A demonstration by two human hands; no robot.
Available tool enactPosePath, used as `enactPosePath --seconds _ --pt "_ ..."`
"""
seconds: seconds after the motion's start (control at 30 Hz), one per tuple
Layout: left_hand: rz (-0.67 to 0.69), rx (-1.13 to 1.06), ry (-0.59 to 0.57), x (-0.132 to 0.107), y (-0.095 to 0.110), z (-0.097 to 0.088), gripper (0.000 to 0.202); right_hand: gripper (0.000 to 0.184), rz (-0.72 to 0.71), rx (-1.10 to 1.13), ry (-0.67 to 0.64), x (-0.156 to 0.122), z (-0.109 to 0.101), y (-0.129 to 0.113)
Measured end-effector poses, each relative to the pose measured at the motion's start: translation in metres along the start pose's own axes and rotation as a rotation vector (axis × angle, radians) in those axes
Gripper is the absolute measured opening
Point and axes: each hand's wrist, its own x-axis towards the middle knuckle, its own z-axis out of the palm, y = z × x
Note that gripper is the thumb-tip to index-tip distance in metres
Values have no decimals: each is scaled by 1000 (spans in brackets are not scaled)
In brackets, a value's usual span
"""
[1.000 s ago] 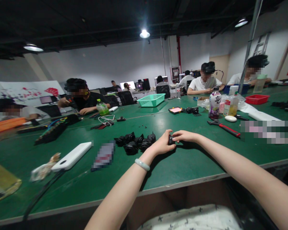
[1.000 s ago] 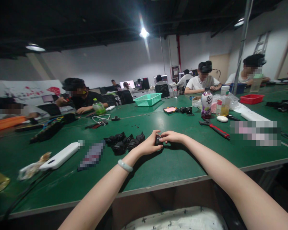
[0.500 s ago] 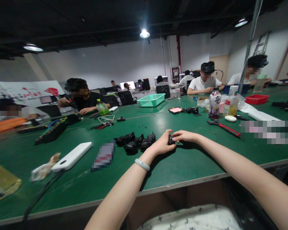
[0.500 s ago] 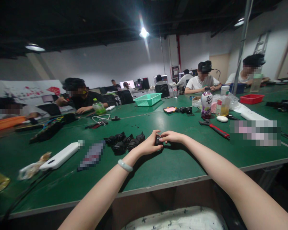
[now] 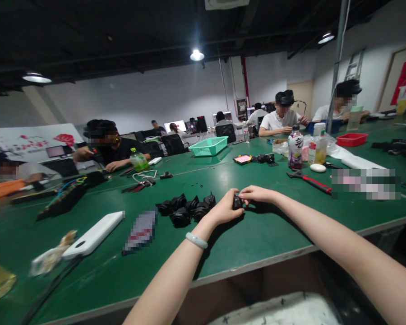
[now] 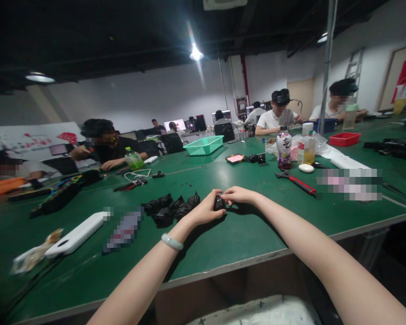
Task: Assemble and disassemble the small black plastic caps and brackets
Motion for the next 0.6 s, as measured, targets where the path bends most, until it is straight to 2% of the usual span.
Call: enactPosePath --seconds 0.1,0.2,0.33,0.37,0.43,0.47,0.53,0.6 --pt "3 61 -12 3 -1 -1 40 28 120 -271 186 -1 -9 -4" --pt "-13 103 -12 6 -2 0 37 18 295 -521 402 -7 -27 -4" --pt "-19 121 9 7 -3 2 35 36 539 -621 607 -29 -62 12" --pt "-21 125 21 7 -4 3 35 40 639 -639 666 -36 -72 18" --pt "-23 129 48 7 -4 4 33 44 1014 -657 782 -48 -88 33" --pt "-22 128 61 7 -4 4 32 44 1136 -632 800 -54 -95 41" --pt "-32 118 93 8 -4 4 29 44 1284 -579 814 -62 -106 55" --pt "-62 92 140 9 -4 4 27 46 1364 -549 815 -67 -112 67"
